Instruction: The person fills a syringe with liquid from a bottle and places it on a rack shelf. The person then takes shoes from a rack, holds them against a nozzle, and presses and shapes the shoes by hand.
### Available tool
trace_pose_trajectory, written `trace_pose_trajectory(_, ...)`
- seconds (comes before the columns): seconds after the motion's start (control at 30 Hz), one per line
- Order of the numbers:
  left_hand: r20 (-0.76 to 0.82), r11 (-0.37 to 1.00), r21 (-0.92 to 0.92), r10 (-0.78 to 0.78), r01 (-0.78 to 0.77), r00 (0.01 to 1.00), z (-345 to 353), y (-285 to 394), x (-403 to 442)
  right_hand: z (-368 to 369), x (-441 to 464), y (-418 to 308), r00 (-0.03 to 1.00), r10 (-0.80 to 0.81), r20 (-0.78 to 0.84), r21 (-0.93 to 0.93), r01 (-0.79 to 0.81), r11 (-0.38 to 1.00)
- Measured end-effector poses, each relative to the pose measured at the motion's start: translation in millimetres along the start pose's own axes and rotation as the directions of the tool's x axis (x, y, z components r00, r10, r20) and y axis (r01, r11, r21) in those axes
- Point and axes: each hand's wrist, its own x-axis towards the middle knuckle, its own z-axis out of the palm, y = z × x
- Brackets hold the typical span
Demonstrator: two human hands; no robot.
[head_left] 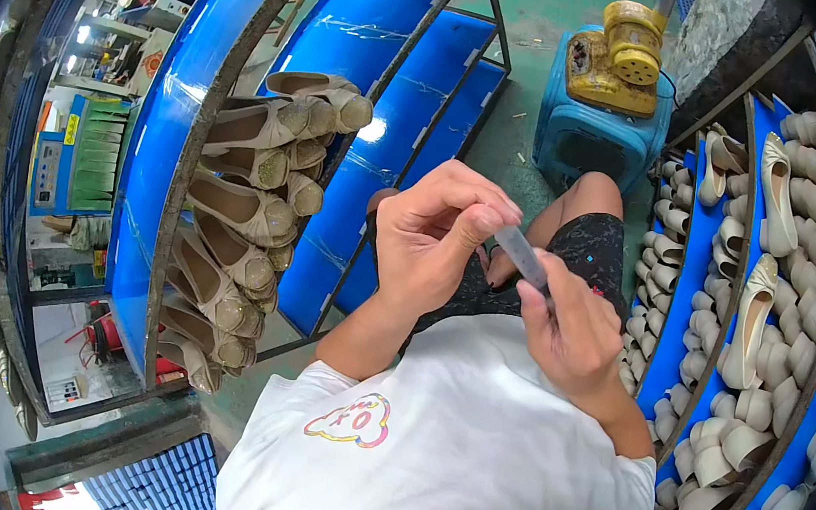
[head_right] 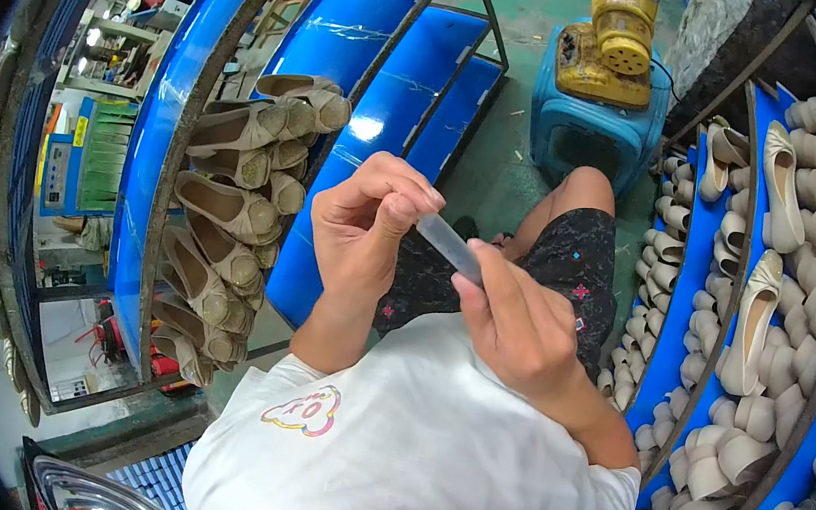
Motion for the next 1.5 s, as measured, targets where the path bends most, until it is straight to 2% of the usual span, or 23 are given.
trace_pose_trajectory(0.13,0.082,0.997,-0.066,-0.040,0.045,0.996,-4.1,5.0,3.4,-3.7,-4.0,-10.6,0.979,0.183,0.086,0.223,-0.198,0.954)
trace_pose_trajectory(0.2,0.141,0.991,-0.131,0.008,0.011,0.990,-9.1,-1.7,4.6,-4.1,-6.4,-10.6,0.944,0.283,0.170,0.357,-0.327,0.875)
trace_pose_trajectory(0.27,0.169,0.984,-0.176,0.021,0.010,0.985,-12.3,-5.4,3.2,-6.3,-10.7,-10.4,0.867,0.385,0.315,0.481,-0.496,0.723)
trace_pose_trajectory(0.33,0.171,0.978,-0.203,-0.001,0.036,0.985,-13.5,-6.9,1.7,-7.9,-8.4,-10.7,0.798,0.420,0.432,0.587,-0.603,0.540)
trace_pose_trajectory(0.43,0.162,0.985,-0.175,0.036,-0.008,0.986,-16.8,-15.2,0.2,-6.4,-7.4,-9.3,0.716,0.405,0.569,0.689,-0.683,0.241)
trace_pose_trajectory(0.47,0.153,0.987,-0.161,0.004,0.021,0.988,-17.1,-14.3,0.0,-5.1,-7.3,-8.4,0.694,0.387,0.607,0.706,-0.694,0.137)
trace_pose_trajectory(0.57,0.081,0.988,-0.102,-0.107,0.115,0.991,-15.8,-6.7,-3.3,-4.7,-0.2,1.3,0.653,0.347,0.673,0.678,-0.733,0.062)
trace_pose_trajectory(0.63,-0.034,0.982,-0.041,-0.184,0.182,0.982,-14.9,2.9,-5.6,-3.3,7.1,4.0,0.644,0.369,0.671,0.650,-0.749,0.125)
trace_pose_trajectory(0.7,-0.019,0.961,-0.118,-0.253,0.249,0.967,-17.1,7.9,-13.7,5.5,19.2,5.8,0.658,0.348,0.668,0.623,-0.750,0.223)
trace_pose_trajectory(0.77,-0.087,0.949,-0.208,-0.257,0.235,0.962,-24.5,3.4,-28.2,12.8,19.1,2.6,0.687,0.325,0.650,0.600,-0.726,0.336)
trace_pose_trajectory(0.8,-0.092,0.935,-0.219,-0.305,0.280,0.948,-33.4,4.1,-33.2,17.1,17.3,3.1,0.669,0.321,0.671,0.564,-0.741,0.366)
trace_pose_trajectory(0.83,-0.183,0.968,-0.144,-0.229,0.204,0.956,-43.4,6.5,-34.8,22.6,14.6,6.9,0.636,0.295,0.713,0.532,-0.765,0.363)
trace_pose_trajectory(0.9,-0.335,0.996,0.014,-0.079,0.089,0.939,-65.4,12.9,-38.8,39.1,11.3,-0.4,0.802,0.214,0.558,0.594,-0.566,0.572)
trace_pose_trajectory(0.93,-0.450,0.980,-0.179,-0.159,0.085,0.879,-81.9,15.9,-39.5,37.1,10.4,3.9,0.764,0.216,0.608,0.519,-0.588,0.620)
trace_pose_trajectory(0.97,-0.546,0.957,-0.290,-0.195,0.035,0.814,-98.6,30.0,-38.4,37.8,8.3,8.2,0.765,0.218,0.606,0.480,-0.569,0.668)
trace_pose_trajectory(1.0,-0.572,0.940,-0.339,-0.167,-0.047,0.803,-121.1,36.3,-38.7,39.8,5.3,13.4,0.768,0.218,0.602,0.440,-0.547,0.712)
trace_pose_trajectory(1.03,-0.625,0.957,-0.282,-0.127,-0.071,0.770,-141.5,48.0,-35.0,41.3,2.3,17.7,0.772,0.219,0.597,0.401,-0.523,0.752)
trace_pose_trajectory(1.07,-0.660,0.955,-0.285,-0.132,-0.083,0.739,-158.7,60.0,-33.6,41.4,-1.3,20.0,0.749,0.257,0.611,0.404,-0.573,0.713)
trace_pose_trajectory(1.17,-0.699,0.951,-0.250,-0.047,-0.181,0.714,-200.1,77.3,-30.2,40.2,-7.1,26.8,0.726,0.244,0.643,0.355,-0.565,0.745)
trace_pose_trajectory(1.23,-0.708,0.946,-0.258,-0.046,-0.198,0.705,-222.2,75.9,-29.3,41.4,-8.2,21.2,0.744,0.223,0.630,0.361,-0.535,0.763)
trace_pose_trajectory(1.5,-0.718,0.922,-0.356,-0.167,-0.150,0.676,-252.4,41.6,-27.5,42.3,-19.1,13.4,0.699,0.254,0.668,0.283,-0.555,0.782)
